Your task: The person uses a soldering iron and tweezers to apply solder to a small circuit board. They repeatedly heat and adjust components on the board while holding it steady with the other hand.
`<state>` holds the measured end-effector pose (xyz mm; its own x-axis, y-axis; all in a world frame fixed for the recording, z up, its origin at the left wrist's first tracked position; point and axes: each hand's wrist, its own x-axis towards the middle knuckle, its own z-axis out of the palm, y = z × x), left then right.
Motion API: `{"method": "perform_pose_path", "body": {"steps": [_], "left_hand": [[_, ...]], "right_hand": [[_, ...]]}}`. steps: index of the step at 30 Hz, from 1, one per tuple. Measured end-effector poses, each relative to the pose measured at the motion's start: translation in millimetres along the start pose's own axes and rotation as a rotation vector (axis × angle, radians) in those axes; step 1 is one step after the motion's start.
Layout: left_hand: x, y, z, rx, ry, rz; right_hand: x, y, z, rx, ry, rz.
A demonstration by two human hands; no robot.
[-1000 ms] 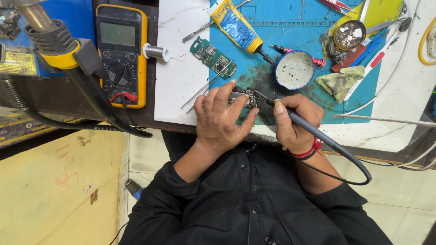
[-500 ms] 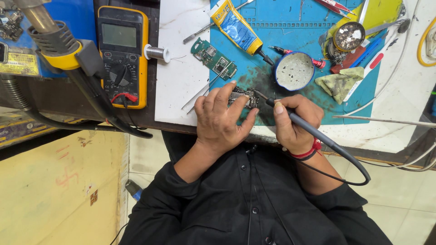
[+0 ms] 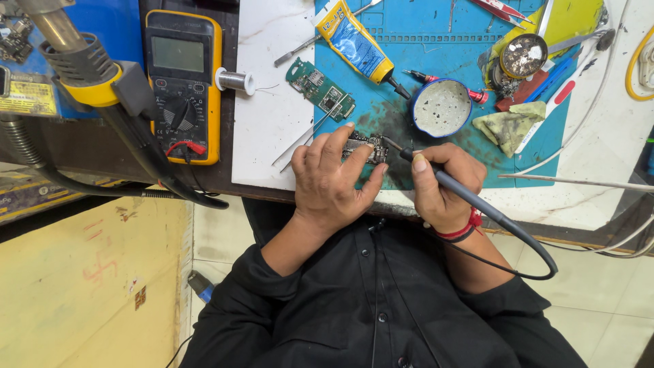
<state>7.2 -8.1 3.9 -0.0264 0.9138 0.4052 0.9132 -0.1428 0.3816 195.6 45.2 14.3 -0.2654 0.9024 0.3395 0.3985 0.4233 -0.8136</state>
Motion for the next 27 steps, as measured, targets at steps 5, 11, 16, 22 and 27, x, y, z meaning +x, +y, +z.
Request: {"method": "perform_pose_path", "body": {"steps": [5, 11, 16, 22, 27], "left_hand": [[-0.1, -0.6, -0.8, 0.003, 0.005, 0.0], [0.0, -0.3, -1.1, 0.0, 0.007, -0.001], [-0.2, 0.2, -1.1, 0.002, 0.003, -0.003], [-0.3, -0.4, -0.5, -0.004, -0.002, -0.003], [-0.6, -0.4, -0.2, -0.001, 0.003, -0.001]], "right_hand": [[-0.1, 0.2, 0.5, -0.007, -0.002, -0.003], [-0.4, -0.2, -0.2, -0.019, 0.0, 0.002], [-0.6, 0.2, 0.0, -0.009, -0.001, -0.011], [-1.1, 0.0, 1.1, -0.002, 0.009, -0.004], [-0.8, 0.5, 0.4, -0.005, 0.001, -0.003]]}}
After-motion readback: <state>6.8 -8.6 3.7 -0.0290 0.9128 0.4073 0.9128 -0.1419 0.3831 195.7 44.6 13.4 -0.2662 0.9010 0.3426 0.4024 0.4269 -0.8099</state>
